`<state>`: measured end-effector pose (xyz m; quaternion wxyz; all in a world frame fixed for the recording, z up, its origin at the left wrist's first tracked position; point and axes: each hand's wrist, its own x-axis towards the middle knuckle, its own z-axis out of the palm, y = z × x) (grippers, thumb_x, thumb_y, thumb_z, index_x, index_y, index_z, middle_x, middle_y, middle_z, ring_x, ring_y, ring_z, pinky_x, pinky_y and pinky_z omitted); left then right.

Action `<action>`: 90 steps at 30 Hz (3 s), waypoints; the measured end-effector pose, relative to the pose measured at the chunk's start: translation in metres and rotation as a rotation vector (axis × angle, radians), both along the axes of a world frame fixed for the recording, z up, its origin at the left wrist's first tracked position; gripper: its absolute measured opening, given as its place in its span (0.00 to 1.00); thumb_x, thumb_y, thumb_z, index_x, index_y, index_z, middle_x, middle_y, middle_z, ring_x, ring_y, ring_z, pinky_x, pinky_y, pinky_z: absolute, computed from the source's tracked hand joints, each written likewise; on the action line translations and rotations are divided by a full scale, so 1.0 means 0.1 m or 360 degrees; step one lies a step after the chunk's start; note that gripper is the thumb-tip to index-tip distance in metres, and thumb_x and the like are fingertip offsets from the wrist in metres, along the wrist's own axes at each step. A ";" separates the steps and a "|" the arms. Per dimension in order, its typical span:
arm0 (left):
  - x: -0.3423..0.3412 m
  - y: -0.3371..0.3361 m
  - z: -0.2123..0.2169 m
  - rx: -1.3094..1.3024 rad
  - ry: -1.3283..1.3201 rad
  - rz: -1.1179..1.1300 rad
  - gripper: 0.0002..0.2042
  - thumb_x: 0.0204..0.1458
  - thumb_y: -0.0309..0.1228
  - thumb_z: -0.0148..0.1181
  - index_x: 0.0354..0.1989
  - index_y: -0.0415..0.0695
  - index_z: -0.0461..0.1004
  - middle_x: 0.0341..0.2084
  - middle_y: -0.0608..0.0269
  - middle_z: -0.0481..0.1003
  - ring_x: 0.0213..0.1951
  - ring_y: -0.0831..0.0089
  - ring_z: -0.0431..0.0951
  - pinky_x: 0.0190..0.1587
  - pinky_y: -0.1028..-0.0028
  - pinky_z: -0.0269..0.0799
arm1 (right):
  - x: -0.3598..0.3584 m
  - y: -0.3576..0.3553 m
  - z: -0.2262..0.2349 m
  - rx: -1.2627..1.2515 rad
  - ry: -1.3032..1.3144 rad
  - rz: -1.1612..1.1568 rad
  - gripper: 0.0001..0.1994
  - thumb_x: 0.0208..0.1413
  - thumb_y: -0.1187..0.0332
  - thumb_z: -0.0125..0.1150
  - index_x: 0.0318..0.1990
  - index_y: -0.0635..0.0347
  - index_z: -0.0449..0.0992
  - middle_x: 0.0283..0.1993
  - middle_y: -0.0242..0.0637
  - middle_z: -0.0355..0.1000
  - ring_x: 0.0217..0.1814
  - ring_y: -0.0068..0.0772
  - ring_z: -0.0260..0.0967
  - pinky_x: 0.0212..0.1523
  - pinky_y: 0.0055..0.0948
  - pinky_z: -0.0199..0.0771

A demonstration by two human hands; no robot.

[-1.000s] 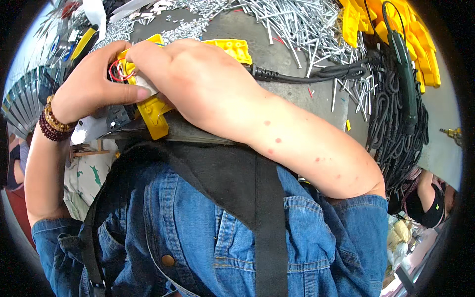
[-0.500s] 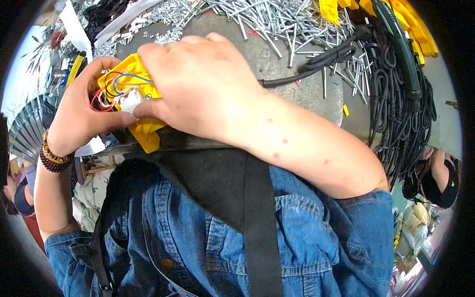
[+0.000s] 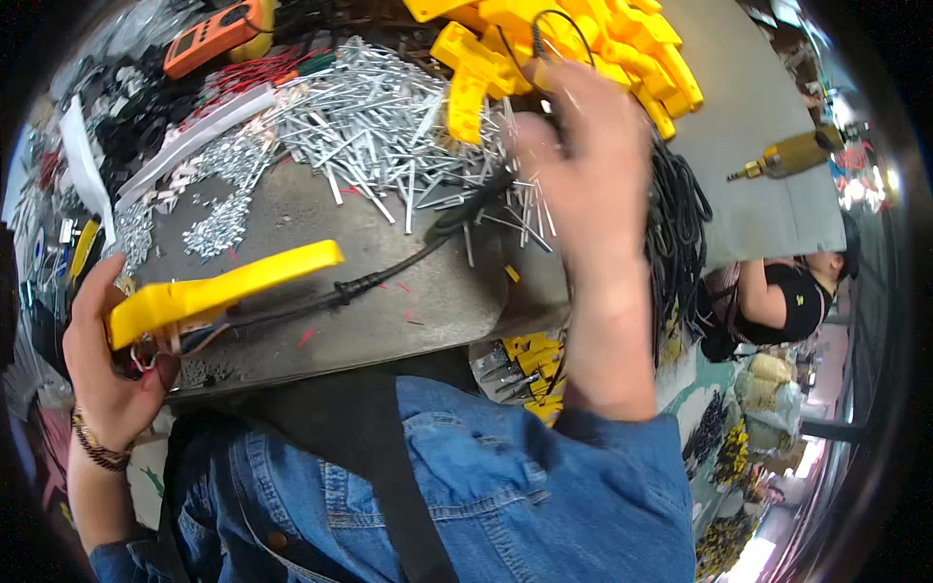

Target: Assemble an electronic soldering iron or heat tool using a screwdriver and components.

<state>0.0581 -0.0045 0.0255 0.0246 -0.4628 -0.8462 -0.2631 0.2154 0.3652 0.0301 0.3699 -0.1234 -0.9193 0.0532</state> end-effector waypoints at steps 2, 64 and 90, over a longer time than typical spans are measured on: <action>-0.08 -0.10 -0.30 0.0198 0.0353 -0.0362 0.39 0.38 0.22 0.72 0.63 0.37 0.62 0.40 0.55 0.73 0.41 0.66 0.77 0.46 0.70 0.72 | 0.54 0.85 -0.21 0.0411 -0.0264 -0.0736 0.24 0.53 0.59 0.69 0.55 0.61 0.74 0.54 0.50 0.73 0.56 0.53 0.70 0.58 0.44 0.68; 0.22 -0.08 -0.65 0.0534 0.0745 -0.0022 0.17 0.42 0.24 0.63 0.45 0.43 0.78 0.44 0.56 0.79 0.25 0.74 0.75 0.25 0.77 0.67 | -1.21 -1.32 0.64 -0.2470 -0.0025 0.2413 0.29 0.46 0.68 0.69 0.56 0.70 0.66 0.38 0.27 0.63 0.38 0.18 0.62 0.46 0.27 0.60; 0.22 -0.09 -0.69 0.0523 0.0736 -0.0031 0.19 0.43 0.25 0.63 0.47 0.41 0.76 0.42 0.55 0.78 0.24 0.75 0.74 0.24 0.76 0.66 | -1.25 -1.44 0.50 -0.2498 -0.0152 0.2443 0.26 0.47 0.68 0.69 0.53 0.68 0.67 0.38 0.28 0.63 0.37 0.18 0.62 0.46 0.27 0.60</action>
